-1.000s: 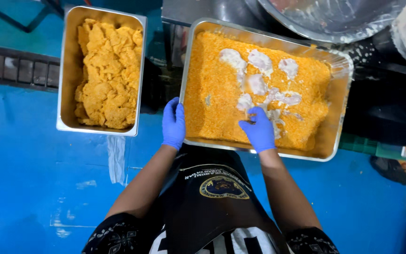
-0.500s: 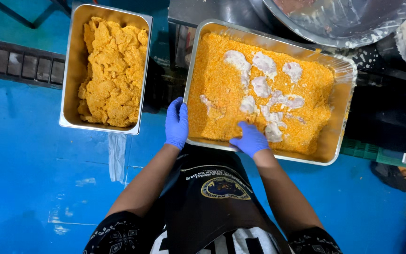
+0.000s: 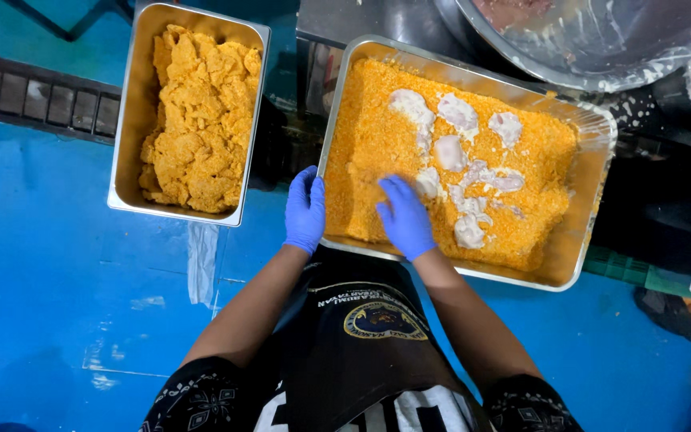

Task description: The person takes batter-coated raw chicken pieces and presses them into a tray of orange breadcrumbs, turning and coating each piece by hand and arranging the coated pieces in the tray. A coworker across the table dips raw chicken pieces into batter.

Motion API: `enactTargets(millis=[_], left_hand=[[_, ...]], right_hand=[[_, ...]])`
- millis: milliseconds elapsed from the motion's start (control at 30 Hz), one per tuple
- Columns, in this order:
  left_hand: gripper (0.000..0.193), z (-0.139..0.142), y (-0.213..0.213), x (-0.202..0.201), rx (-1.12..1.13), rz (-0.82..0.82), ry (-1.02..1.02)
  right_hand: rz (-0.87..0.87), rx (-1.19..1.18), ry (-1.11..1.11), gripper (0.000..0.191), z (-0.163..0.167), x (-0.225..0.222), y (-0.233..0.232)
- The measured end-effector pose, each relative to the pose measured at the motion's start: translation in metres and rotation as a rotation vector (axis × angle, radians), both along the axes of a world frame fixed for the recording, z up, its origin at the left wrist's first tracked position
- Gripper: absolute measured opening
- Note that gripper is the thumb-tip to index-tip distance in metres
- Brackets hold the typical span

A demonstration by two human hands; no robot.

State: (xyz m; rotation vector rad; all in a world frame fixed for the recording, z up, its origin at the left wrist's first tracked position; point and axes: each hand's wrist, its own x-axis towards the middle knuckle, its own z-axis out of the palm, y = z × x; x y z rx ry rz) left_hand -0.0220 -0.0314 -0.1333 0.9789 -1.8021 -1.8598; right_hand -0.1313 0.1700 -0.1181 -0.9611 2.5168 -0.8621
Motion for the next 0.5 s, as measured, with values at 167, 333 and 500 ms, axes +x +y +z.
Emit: enactTargets(millis=[167, 333, 500], left_hand=[[0.046, 0.006, -0.001, 0.001, 0.048, -0.001, 0.003], [0.047, 0.012, -0.003, 0.001, -0.066, -0.007, -0.057], [0.046, 0.014, -0.003, 0.003, -0.116, -0.009, -0.073]], right_hand=[[0.432, 0.478, 0.074, 0.091, 0.018, -0.003, -0.042], [0.339, 0.392, 0.195, 0.097, 0.015, -0.007, -0.072], [0.328, 0.449, 0.101, 0.097, 0.008, -0.003, -0.087]])
